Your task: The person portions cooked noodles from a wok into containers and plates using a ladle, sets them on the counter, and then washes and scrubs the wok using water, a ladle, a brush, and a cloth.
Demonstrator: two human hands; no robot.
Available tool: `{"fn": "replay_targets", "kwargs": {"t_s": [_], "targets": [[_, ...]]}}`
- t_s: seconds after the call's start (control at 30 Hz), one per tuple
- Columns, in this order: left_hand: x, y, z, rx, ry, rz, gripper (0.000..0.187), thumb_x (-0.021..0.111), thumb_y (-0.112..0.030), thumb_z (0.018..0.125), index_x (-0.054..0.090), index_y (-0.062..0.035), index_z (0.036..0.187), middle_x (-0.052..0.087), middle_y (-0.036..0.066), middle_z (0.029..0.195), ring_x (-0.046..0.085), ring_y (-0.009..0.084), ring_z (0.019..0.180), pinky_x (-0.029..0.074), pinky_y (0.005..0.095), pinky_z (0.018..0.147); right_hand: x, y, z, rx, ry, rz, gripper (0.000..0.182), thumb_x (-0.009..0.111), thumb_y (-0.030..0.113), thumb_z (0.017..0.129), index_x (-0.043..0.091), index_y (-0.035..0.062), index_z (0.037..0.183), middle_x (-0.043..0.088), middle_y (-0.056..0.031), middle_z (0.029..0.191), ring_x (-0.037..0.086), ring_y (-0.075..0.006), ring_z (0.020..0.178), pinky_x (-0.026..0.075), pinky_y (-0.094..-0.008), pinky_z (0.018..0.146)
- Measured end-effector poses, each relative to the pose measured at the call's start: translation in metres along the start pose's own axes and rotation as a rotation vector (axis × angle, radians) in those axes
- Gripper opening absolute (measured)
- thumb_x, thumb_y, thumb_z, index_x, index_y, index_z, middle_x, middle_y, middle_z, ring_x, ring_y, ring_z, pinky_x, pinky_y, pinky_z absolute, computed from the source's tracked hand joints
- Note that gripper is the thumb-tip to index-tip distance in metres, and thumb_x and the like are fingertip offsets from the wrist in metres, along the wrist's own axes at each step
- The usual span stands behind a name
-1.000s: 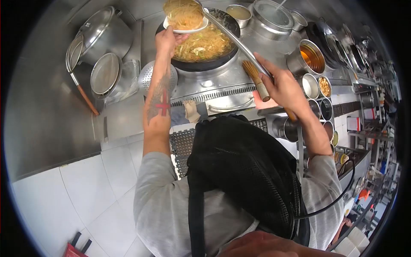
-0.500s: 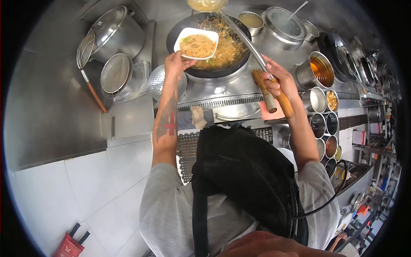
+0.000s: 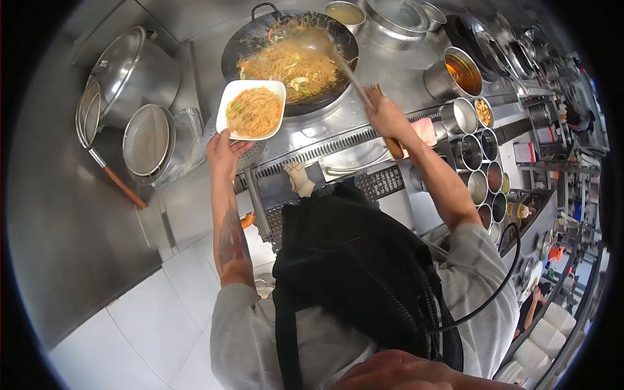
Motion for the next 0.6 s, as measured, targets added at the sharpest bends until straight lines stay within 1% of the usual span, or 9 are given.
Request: {"fn": "replay_targets", "kwargs": {"t_s": [0.03,0.13,0.17,0.27,0.4,0.43,0.47,0.57,0.6], "targets": [[-0.002,0.002,0.001,-0.014,0.024,-0.009,0.032,0.048,-0.018,0.095,0.049,0.0105,0.108,0.062,0.023,0.096,0.068,0.0316,0.076,0.06,0.0365,0.067,-0.006,0.003,-0.003,0.007,-0.003,-0.005,0.049,0.055,0.013,0.086,0.044,0.0028,0.134,0.064,-0.0282,0.091,0.065,-0.0386,0.079,0.052,-0.0461,0.07],[-0.008,-0.001,0.002,-0.016,0.013,0.015,0.033,0.047,-0.019,0.095,0.048,0.0112,0.109,0.062,0.023,0.096,0.068,0.0315,0.076,0.06,0.036,0.067,0.01,-0.003,-0.032,0.768,0.28,1.353,0.051,0.052,0.009,0.091,0.036,0.0029,0.139,0.05,-0.0039,0.073,0.042,-0.0057,0.053,0.037,-0.0197,0.043],[-0.007,-0.003,-0.002,-0.019,0.013,0.014,0.033,0.047,-0.019,0.095,0.048,0.0112,0.109,0.062,0.023,0.096,0.068,0.0315,0.076,0.06,0.036,0.067,-0.003,0.001,-0.034,0.751,0.242,1.321,0.053,0.052,0.009,0.092,0.032,0.0025,0.141,0.05,-0.0037,0.075,0.037,-0.0056,0.05,0.032,-0.0185,0.041],[-0.002,-0.018,-0.008,0.003,0.026,0.028,0.034,0.047,-0.019,0.095,0.047,0.0119,0.109,0.062,0.023,0.097,0.068,0.0309,0.076,0.06,0.0354,0.067,-0.037,0.008,-0.042,0.687,0.207,1.369,0.048,0.05,0.012,0.095,0.035,0.0049,0.14,0.047,-0.0026,0.076,0.035,-0.0019,0.049,0.027,-0.0151,0.039],[-0.006,-0.016,-0.01,-0.012,-0.014,0.029,0.033,0.047,-0.019,0.095,0.048,0.0112,0.108,0.062,0.023,0.096,0.068,0.0287,0.075,0.06,0.0346,0.066,-0.008,0.01,-0.057,0.718,0.275,1.615,0.052,0.052,0.013,0.094,0.033,0.0032,0.141,0.049,-0.0033,0.076,0.038,-0.0051,0.051,0.03,-0.0174,0.041],[-0.004,-0.017,-0.012,-0.005,0.022,0.025,0.033,0.047,-0.019,0.095,0.047,0.0112,0.108,0.062,0.023,0.096,0.068,0.0283,0.074,0.06,0.0345,0.066,0.0,0.01,-0.056,0.729,0.253,1.457,0.052,0.053,0.013,0.094,0.033,0.0039,0.141,0.049,-0.0035,0.076,0.038,-0.0059,0.049,0.03,-0.0195,0.041],[-0.002,-0.018,-0.014,0.006,0.06,0.018,0.033,0.047,-0.019,0.095,0.047,0.0112,0.109,0.062,0.023,0.095,0.068,0.028,0.073,0.06,0.0344,0.067,0.004,0.015,-0.06,0.737,0.26,1.469,0.052,0.053,0.013,0.094,0.033,0.0039,0.141,0.049,-0.0035,0.076,0.038,-0.0059,0.049,0.03,-0.0195,0.041],[-0.012,-0.016,-0.019,0.025,0.015,0.014,0.033,0.048,-0.018,0.094,0.047,0.0113,0.108,0.062,0.022,0.095,0.068,0.028,0.073,0.06,0.0351,0.067,-0.015,0.028,-0.057,0.558,0.289,1.218,0.054,0.052,0.014,0.094,0.031,0.0027,0.142,0.049,-0.003,0.075,0.039,-0.0067,0.048,0.033,-0.0217,0.041],[-0.017,-0.016,-0.022,0.036,-0.007,0.011,0.032,0.049,-0.017,0.094,0.046,0.0113,0.108,0.062,0.022,0.094,0.067,0.0279,0.073,0.06,0.0355,0.066,-0.019,0.031,-0.06,0.552,0.295,1.217,0.054,0.052,0.014,0.094,0.031,0.0027,0.142,0.049,-0.003,0.075,0.039,-0.0067,0.048,0.033,-0.0217,0.041]]}}
Point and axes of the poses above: each hand's wrist, its own z-axis towards the middle knuckle, its own x-axis out of the palm, y = z × x, the point moved 10 cm from there along z, towards the middle knuckle
